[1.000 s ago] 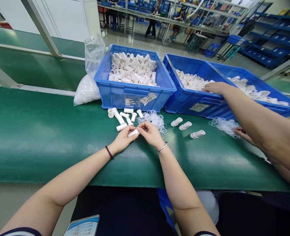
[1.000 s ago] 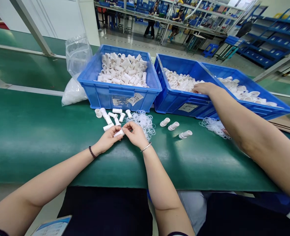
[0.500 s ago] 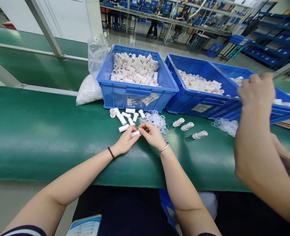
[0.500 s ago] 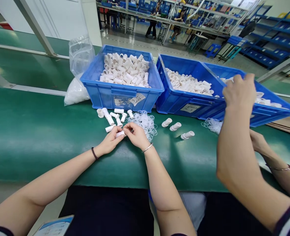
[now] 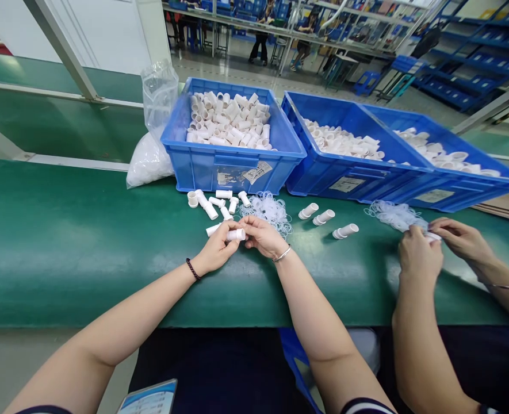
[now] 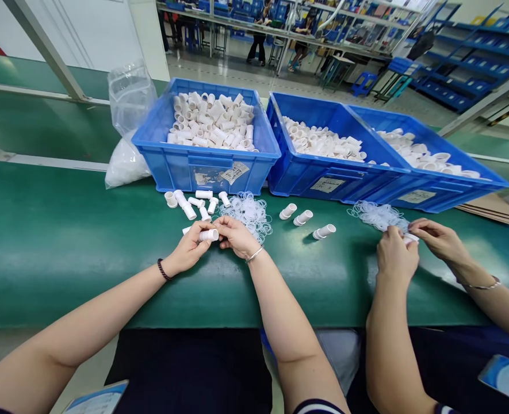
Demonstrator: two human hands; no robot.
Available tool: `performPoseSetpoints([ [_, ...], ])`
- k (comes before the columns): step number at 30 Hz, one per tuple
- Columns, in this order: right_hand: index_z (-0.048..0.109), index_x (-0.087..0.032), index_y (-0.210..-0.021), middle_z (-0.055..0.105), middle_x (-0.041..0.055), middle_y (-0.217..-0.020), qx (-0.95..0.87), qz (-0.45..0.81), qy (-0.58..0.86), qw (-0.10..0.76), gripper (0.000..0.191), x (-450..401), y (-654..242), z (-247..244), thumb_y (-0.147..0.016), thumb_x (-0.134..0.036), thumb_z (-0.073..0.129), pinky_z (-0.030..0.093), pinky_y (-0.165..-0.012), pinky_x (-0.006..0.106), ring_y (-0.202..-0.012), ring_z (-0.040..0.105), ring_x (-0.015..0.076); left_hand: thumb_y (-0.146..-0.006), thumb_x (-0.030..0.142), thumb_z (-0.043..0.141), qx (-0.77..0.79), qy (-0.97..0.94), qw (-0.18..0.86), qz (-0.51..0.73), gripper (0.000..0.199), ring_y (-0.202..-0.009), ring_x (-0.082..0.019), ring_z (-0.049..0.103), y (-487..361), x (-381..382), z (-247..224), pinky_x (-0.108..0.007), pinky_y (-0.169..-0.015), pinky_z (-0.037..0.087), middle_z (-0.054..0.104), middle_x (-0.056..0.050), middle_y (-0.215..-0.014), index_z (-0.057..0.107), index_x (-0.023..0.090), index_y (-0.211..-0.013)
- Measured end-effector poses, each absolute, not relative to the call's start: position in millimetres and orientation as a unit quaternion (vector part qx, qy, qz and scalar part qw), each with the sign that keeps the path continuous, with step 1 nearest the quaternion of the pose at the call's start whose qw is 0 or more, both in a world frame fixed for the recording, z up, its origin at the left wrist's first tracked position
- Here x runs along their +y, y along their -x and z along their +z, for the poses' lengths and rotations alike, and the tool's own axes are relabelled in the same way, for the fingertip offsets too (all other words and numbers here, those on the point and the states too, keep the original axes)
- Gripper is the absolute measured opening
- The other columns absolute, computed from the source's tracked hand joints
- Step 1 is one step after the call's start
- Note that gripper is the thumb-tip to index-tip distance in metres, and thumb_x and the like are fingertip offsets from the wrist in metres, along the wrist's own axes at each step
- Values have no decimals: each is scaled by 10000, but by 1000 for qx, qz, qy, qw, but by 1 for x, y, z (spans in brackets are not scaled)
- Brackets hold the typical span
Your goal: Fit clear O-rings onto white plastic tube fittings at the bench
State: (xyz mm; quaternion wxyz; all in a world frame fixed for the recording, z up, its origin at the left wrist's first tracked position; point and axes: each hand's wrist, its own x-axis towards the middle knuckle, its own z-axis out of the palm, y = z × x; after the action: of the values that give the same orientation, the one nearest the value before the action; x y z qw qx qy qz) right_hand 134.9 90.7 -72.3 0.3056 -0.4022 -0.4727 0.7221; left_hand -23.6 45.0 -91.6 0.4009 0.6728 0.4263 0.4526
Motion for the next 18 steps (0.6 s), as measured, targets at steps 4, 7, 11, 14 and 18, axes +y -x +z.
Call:
performPoseSetpoints([
  [4, 537, -201, -865, 513, -34, -722, -493, 705, 390, 328, 358, 89, -136, -71, -710, -485, 689, 418, -451, 166, -609, 487, 82, -849, 308, 493, 419, -591, 495, 480, 215, -743, -131, 514, 21, 47, -95, -275, -714, 408, 576, -30, -900, 467, 189, -1026],
  [7, 576, -210, -913, 547, -6, -817, -576, 649, 356, 347, 288, 90, -141, -67, -785, -461, 633, 471, -562, 203, -715, 532, 102, -859, 367, 490, 402, -515, 565, 503, 225, -598, -98, 439, 18, 49, -99, -246, -593, 365, 525, 20, -746, 449, 203, -1007],
  [11, 650, -216, -920, 567, 38, -958, -716, 514, 333, 334, 215, 89, -144, -63, -793, -389, 658, 499, -718, 279, -887, 560, 152, -833, 357, 524, 359, -414, 641, 538, 215, -606, -89, 444, 15, 50, -98, -238, -576, 363, 514, 22, -762, 454, 209, -973],
  [14, 681, -224, -859, 569, 51, -941, -743, 395, 358, 404, 144, 85, -136, -67, -796, -352, 666, 516, -719, 307, -900, 575, 173, -806, 334, 550, 346, -346, 668, 561, 210, -635, -89, 463, 13, 50, -93, -237, -580, 378, 510, 13, -791, 464, 203, -945],
  [18, 693, -259, -939, 619, 59, -968, -750, 258, 387, 470, 138, 76, -121, -79, -863, -307, 588, 528, -825, 354, -917, 601, 180, -824, 319, 538, 335, -287, 674, 592, 181, -674, -95, 499, 12, 52, -89, -252, -635, 423, 538, 6, -819, 471, 209, -950],
])
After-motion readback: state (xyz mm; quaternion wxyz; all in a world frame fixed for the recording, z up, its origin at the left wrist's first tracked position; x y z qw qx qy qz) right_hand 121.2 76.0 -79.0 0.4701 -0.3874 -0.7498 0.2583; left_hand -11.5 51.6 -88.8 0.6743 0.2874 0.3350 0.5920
